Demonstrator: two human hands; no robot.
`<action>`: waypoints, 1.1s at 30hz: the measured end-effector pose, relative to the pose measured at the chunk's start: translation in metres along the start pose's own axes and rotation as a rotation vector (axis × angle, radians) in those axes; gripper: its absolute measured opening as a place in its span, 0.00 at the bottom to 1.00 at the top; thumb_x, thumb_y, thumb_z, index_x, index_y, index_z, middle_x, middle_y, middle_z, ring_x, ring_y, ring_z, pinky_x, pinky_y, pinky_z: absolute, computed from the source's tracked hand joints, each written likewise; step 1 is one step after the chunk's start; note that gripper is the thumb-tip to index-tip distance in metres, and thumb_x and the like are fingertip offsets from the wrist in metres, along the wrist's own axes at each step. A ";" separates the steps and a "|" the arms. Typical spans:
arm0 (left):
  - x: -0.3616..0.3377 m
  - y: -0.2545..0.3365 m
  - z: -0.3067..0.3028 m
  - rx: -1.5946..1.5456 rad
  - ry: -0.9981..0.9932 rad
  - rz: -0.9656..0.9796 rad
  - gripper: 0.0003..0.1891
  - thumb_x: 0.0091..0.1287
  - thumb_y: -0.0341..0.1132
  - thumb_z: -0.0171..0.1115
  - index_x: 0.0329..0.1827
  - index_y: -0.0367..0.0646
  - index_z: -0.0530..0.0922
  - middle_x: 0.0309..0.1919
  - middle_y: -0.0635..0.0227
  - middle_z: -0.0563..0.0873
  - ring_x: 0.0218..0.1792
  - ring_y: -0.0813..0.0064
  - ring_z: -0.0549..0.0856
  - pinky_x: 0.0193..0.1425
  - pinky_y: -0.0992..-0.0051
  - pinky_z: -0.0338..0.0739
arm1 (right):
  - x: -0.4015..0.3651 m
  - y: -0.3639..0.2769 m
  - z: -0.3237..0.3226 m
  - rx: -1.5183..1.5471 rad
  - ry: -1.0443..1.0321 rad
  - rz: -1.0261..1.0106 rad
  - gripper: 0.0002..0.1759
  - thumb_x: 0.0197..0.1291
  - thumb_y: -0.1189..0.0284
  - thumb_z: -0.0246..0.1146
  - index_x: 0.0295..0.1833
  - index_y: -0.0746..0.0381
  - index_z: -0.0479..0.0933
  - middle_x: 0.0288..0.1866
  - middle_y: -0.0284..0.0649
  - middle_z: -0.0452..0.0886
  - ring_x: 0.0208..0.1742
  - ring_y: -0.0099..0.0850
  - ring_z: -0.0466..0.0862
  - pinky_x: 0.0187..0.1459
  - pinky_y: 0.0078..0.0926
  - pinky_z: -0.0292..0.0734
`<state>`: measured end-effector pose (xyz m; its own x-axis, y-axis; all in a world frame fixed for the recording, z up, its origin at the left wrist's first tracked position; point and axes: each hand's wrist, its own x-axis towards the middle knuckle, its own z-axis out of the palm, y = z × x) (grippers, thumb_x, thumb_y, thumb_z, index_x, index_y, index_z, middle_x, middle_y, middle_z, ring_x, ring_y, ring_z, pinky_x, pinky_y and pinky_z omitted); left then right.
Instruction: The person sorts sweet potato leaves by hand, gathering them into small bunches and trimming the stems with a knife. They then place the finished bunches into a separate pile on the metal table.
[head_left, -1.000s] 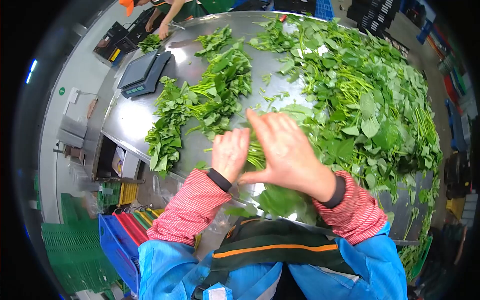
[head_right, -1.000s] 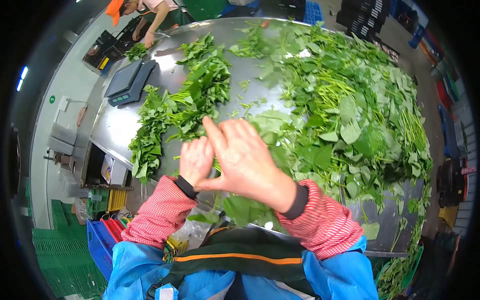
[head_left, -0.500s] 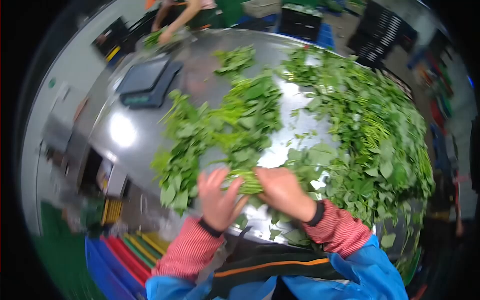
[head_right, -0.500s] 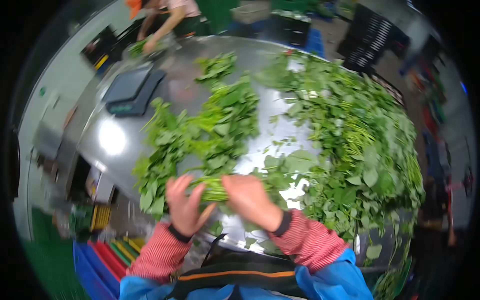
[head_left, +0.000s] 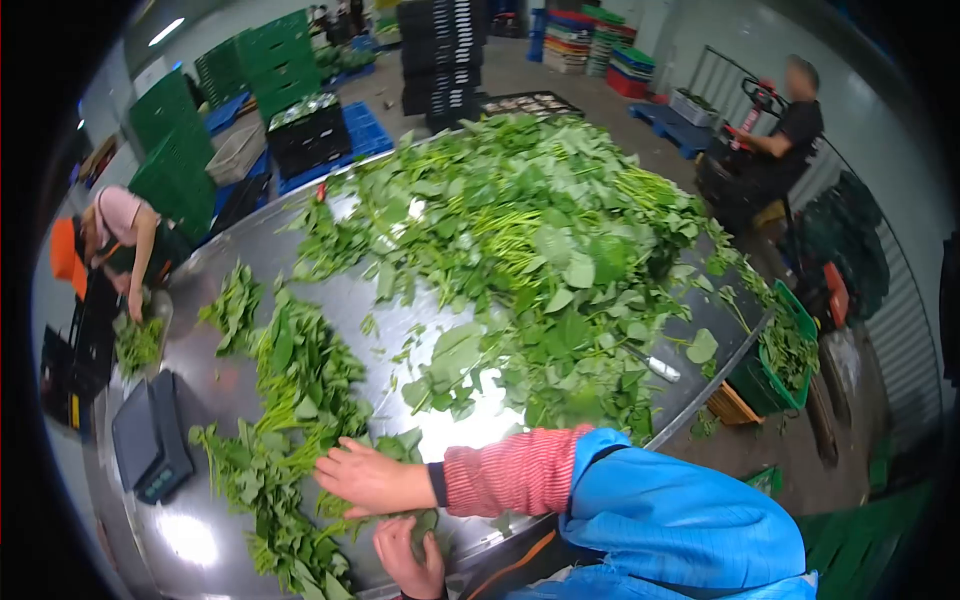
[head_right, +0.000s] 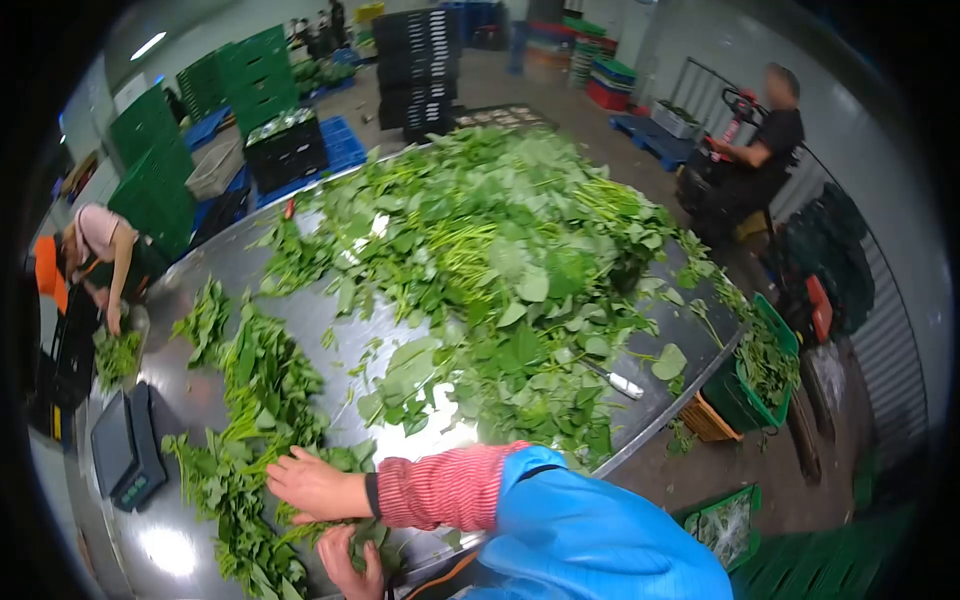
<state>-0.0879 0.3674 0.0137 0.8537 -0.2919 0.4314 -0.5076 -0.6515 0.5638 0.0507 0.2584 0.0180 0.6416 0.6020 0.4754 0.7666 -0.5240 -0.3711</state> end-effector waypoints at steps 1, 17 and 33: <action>0.003 0.002 0.008 -0.009 -0.008 0.008 0.18 0.60 0.26 0.65 0.54 0.38 0.78 0.48 0.52 0.81 0.48 0.47 0.79 0.54 0.56 0.73 | -0.009 0.010 -0.021 0.037 0.003 0.069 0.28 0.45 0.57 0.73 0.45 0.66 0.75 0.45 0.45 0.74 0.48 0.40 0.75 0.52 0.40 0.68; 0.103 0.140 0.180 -0.290 -0.491 -0.123 0.11 0.68 0.32 0.61 0.49 0.39 0.81 0.40 0.52 0.86 0.42 0.55 0.85 0.49 0.65 0.78 | -0.292 0.325 -0.423 -1.040 0.052 1.037 0.62 0.38 0.35 0.71 0.69 0.71 0.62 0.54 0.54 0.75 0.56 0.46 0.76 0.60 0.45 0.69; 0.130 0.189 0.263 -0.257 -0.678 -0.102 0.13 0.70 0.36 0.59 0.51 0.36 0.80 0.46 0.53 0.84 0.49 0.57 0.83 0.53 0.67 0.77 | -0.338 0.441 -0.486 -0.552 -0.182 1.418 0.70 0.35 0.22 0.61 0.69 0.71 0.62 0.64 0.52 0.73 0.65 0.42 0.73 0.65 0.43 0.66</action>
<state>-0.0419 0.0222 -0.0093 0.7403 -0.6623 -0.1158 -0.3624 -0.5381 0.7610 0.1595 -0.4694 0.0810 0.8399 -0.5294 -0.1201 -0.5389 -0.8396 -0.0681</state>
